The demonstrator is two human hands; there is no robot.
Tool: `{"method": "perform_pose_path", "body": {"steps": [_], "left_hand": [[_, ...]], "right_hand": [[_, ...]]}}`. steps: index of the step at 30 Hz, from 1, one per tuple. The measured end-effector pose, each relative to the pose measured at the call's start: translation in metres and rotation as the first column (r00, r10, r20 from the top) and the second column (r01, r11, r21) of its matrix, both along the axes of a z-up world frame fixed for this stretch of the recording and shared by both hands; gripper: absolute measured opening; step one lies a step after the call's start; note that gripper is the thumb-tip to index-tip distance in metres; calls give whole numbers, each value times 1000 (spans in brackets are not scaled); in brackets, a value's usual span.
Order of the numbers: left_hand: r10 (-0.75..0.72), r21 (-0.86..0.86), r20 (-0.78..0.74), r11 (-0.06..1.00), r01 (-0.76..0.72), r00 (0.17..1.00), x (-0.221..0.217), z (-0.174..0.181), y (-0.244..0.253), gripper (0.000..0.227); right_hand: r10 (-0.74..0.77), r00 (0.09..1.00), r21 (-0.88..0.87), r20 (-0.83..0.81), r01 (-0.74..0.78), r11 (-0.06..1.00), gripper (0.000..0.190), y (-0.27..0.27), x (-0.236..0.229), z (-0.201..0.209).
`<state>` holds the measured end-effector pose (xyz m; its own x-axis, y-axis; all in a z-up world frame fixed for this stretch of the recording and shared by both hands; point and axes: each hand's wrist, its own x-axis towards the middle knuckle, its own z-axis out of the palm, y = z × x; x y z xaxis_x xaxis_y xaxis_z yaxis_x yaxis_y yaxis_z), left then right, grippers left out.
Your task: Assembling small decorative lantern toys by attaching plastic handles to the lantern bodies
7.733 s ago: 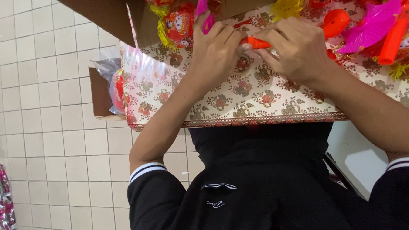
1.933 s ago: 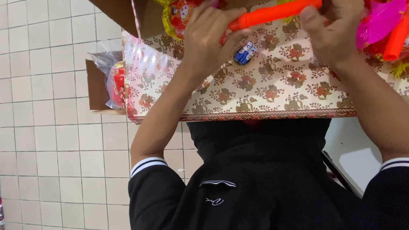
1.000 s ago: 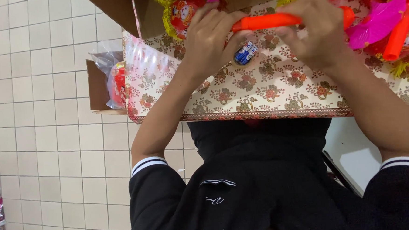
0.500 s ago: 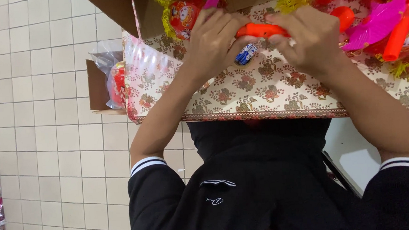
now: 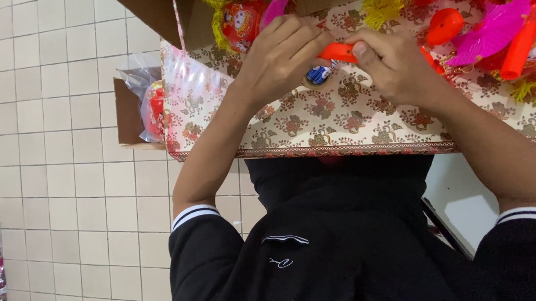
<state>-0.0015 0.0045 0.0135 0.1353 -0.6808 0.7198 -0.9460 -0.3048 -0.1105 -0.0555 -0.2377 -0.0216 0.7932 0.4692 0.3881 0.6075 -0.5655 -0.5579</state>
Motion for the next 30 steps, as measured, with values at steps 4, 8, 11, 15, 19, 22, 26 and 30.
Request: {"method": "perform_pose_path", "body": {"steps": [4,8,11,15,19,22,26,30], "left_hand": [[43,41,104,998,-48,994,7,1,6,20],[64,-198,65,979,-50,996,25,16,29,37],[230,-365,-180,887,-282,956,39,7,53,22],[311,74,-542,943,-324,781,43,10,67,37],[572,511,-691,819,-261,442,34,20,54,78],[572,490,-676,820,-297,465,38,8,56,80],[535,464,-716,844,-268,448,40,4,55,92],[372,230,-750,922,-311,548,45,-9,46,79]], "right_hand": [[14,978,125,-207,12,992,44,3,2,-8],[-10,963,220,-269,71,973,41,3,3,-3],[-141,813,284,-565,352,892,30,4,3,10],[-123,851,442,-511,383,811,27,2,9,6],[-160,809,435,-565,458,775,23,9,6,22],[-158,848,471,-505,425,773,21,11,4,19],[-180,871,455,-457,403,794,37,14,5,20],[-190,951,376,-245,274,885,45,19,-3,26]]}}
